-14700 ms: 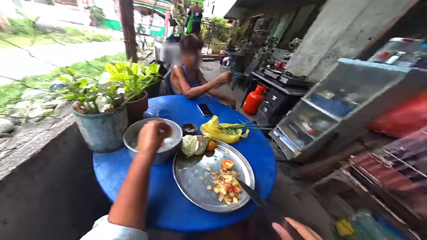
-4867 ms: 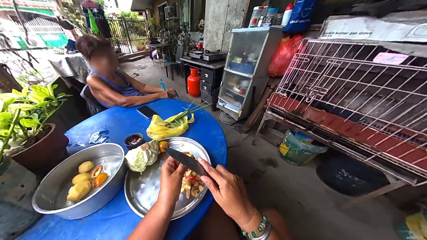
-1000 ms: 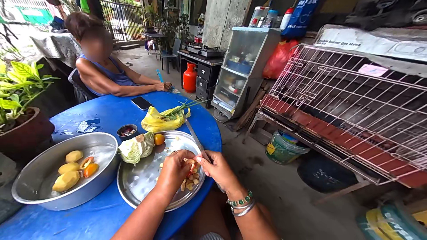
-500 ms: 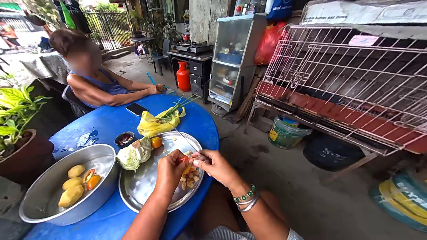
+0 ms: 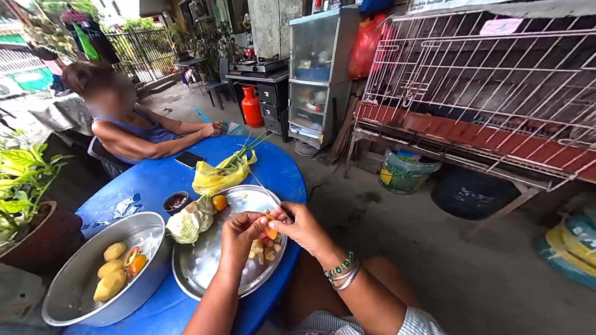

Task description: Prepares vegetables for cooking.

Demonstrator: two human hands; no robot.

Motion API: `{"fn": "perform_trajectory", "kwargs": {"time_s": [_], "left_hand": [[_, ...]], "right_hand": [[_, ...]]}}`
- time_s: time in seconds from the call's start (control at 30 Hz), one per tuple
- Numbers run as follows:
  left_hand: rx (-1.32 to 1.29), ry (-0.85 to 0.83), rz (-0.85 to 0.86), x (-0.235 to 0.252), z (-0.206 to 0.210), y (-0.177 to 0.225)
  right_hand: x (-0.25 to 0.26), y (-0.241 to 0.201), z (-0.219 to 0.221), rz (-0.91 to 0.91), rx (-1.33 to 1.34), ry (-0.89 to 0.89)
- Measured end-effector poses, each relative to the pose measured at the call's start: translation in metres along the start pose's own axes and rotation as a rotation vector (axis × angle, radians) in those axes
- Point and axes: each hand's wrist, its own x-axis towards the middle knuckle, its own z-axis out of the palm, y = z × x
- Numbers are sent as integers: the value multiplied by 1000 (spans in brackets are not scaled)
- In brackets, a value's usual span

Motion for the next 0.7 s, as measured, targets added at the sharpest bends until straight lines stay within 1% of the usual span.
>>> {"fn": "perform_trajectory", "kwargs": {"time_s": [0.1, 0.23, 0.43, 0.57, 0.7], "left_hand": [[20, 0, 28, 1, -1, -3], [87, -48, 90, 3, -3, -5], [298, -75, 221, 2, 0, -7], [473, -47, 407, 1, 1, -9], [596, 9, 470, -1, 3, -9]], "right_hand": [[2, 3, -4, -19, -72, 14], [4, 3, -8, -26, -183, 22], [6, 1, -8, -44, -302, 22], [5, -5, -7, -58, -407, 2], [2, -11, -4, -89, -496, 3]]}}
